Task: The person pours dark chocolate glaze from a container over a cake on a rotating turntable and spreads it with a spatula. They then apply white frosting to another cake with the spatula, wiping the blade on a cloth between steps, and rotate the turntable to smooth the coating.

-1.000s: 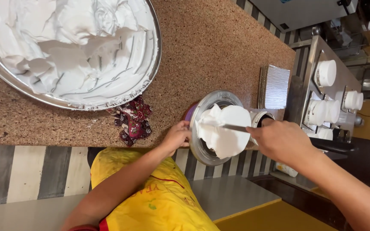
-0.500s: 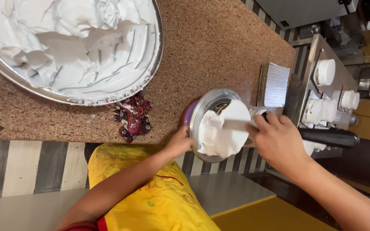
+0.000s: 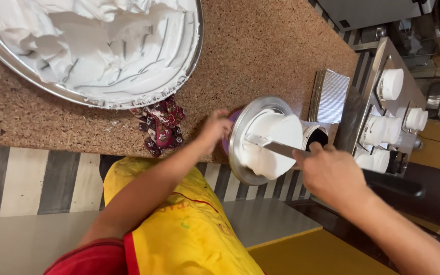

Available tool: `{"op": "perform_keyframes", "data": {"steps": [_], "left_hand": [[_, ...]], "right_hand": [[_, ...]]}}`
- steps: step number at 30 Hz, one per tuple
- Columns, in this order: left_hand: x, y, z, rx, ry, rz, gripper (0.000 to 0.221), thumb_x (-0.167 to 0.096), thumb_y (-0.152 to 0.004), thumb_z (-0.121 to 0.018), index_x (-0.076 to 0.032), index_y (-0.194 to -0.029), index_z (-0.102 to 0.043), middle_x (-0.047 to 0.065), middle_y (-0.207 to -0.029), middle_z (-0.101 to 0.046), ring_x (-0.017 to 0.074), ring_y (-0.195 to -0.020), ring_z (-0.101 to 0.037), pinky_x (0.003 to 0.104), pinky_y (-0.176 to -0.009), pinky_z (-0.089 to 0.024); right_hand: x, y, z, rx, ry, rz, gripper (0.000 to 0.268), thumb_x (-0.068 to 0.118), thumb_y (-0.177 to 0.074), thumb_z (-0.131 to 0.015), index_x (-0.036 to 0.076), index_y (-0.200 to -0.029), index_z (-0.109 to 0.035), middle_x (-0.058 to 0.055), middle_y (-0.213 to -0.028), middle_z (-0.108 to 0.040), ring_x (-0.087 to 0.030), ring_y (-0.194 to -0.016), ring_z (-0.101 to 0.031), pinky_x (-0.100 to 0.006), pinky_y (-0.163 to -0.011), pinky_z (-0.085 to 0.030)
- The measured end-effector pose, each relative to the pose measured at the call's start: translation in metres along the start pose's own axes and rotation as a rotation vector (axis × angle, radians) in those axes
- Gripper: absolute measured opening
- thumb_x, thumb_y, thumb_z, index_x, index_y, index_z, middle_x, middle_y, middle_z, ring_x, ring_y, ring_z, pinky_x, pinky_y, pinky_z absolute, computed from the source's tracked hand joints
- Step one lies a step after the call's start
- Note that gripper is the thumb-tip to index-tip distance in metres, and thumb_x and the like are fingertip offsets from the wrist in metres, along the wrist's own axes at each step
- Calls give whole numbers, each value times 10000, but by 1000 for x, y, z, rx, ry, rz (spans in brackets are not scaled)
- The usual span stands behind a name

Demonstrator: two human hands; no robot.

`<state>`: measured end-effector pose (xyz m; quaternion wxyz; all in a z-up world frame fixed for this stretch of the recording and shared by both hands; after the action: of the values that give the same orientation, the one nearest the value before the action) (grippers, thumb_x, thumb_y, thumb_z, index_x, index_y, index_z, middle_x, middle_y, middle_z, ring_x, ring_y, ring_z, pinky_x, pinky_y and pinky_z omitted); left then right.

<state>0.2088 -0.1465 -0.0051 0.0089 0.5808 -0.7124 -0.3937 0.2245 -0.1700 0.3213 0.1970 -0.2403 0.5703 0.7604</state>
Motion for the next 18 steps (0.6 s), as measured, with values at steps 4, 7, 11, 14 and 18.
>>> {"op": "perform_keyframes", "data": {"steps": [4,7,11,14,18], "left_hand": [[6,-13,9,88,-15,12,626,-8,-828,-613,-73,-1433,-466,161,-1138,-656,196,-731,-577,303,-657,-507],[13,7,-4,203,-233,109,540,-27,-827,-586,-43,-1366,-551,113,-1128,-705,173,-761,-633,291,-648,-544],[20,28,-19,267,-247,167,499,-33,-820,-574,-9,-1318,-579,122,-1048,-703,186,-836,-710,318,-717,-623],[15,22,-19,211,-296,92,495,-32,-793,-584,-1,-1286,-615,122,-1004,-712,211,-833,-699,352,-747,-601],[7,0,-14,66,-294,-75,467,-61,-783,-619,1,-1242,-674,106,-989,-749,180,-828,-696,312,-778,-543]], "right_hand": [[18,12,-5,-86,62,74,408,149,-909,-569,122,-1312,-626,-142,-946,-661,-286,-843,-710,-393,-635,-595],[25,17,-10,-152,95,116,504,153,-856,-587,116,-1356,-636,-143,-977,-663,-291,-827,-703,-386,-644,-588],[18,16,-14,-251,175,139,459,137,-875,-562,93,-1325,-646,-110,-940,-650,-259,-835,-691,-377,-667,-580],[-1,13,8,-245,92,23,376,173,-995,-512,120,-1343,-646,-85,-904,-631,-232,-810,-670,-366,-644,-573],[-11,17,2,-4,-138,-160,329,298,-1051,-497,241,-1334,-656,-37,-913,-608,-200,-738,-676,-376,-633,-588]]}}
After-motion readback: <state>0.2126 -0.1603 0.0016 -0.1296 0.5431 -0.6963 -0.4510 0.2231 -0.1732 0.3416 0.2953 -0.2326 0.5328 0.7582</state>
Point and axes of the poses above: each hand's wrist, its own y-axis away from the middle knuckle, its own z-axis out of the back of the hand, x = y × z, the point moved 6 cm from there along -y, towards the middle knuckle
